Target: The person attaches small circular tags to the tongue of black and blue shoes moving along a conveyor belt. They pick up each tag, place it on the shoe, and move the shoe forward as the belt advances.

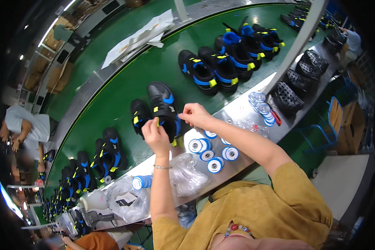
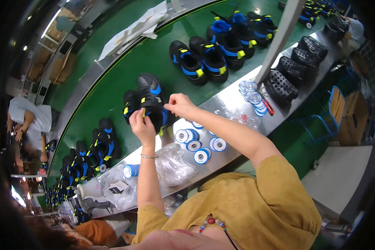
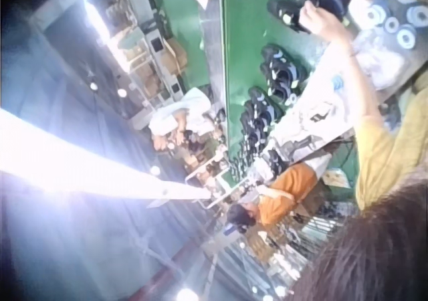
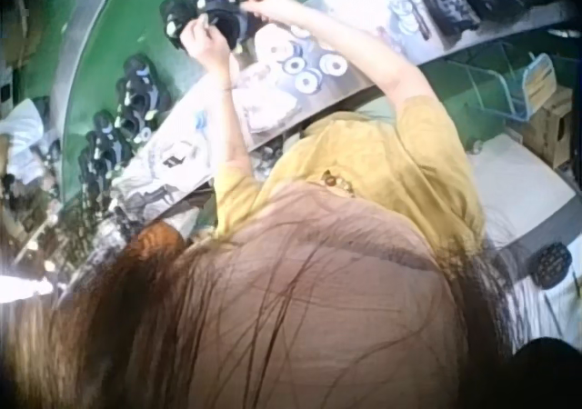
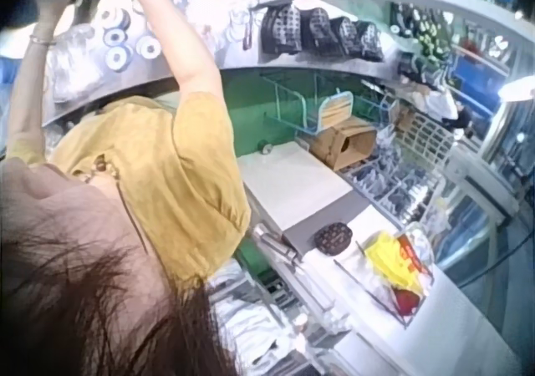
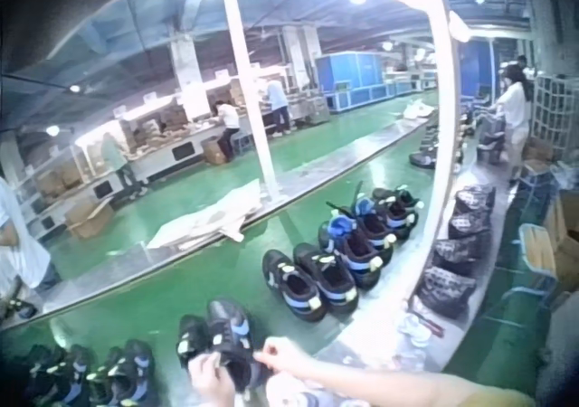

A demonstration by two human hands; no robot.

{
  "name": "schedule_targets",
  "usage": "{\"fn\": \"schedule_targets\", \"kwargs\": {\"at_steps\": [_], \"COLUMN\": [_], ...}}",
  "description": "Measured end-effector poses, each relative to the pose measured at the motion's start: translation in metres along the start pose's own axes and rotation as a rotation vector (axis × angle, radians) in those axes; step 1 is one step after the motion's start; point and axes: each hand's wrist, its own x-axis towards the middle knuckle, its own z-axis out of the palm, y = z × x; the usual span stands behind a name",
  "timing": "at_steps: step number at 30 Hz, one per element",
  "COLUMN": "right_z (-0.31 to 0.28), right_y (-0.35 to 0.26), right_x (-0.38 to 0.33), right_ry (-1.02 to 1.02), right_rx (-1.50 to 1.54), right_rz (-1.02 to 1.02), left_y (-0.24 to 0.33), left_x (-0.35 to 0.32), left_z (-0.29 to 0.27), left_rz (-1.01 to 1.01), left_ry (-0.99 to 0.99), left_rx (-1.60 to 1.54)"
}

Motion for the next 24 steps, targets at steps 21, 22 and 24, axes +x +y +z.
{"fn": "schedule_targets", "kwargs": {"at_steps": [21, 22, 24], "right_z": [-0.166, -0.162, -0.167], "right_y": [0.034, 0.031, 0.033], "right_x": [-0.037, -0.034, -0.037], "right_ry": [0.224, 0.224, 0.226], "right_rx": [-1.175, -1.166, -0.97], "right_rz": [0.122, 0.132, 0.0], "left_y": [0.176, 0.184, 0.2], "left_x": [-0.031, -0.049, -0.062], "left_z": [0.04, 0.05, 0.057], "left_rz": [0.301, 0.288, 0.277], "left_ry": [-0.478, -0.495, -0.592], "left_rx": [-0.242, -0.247, -0.288]}}
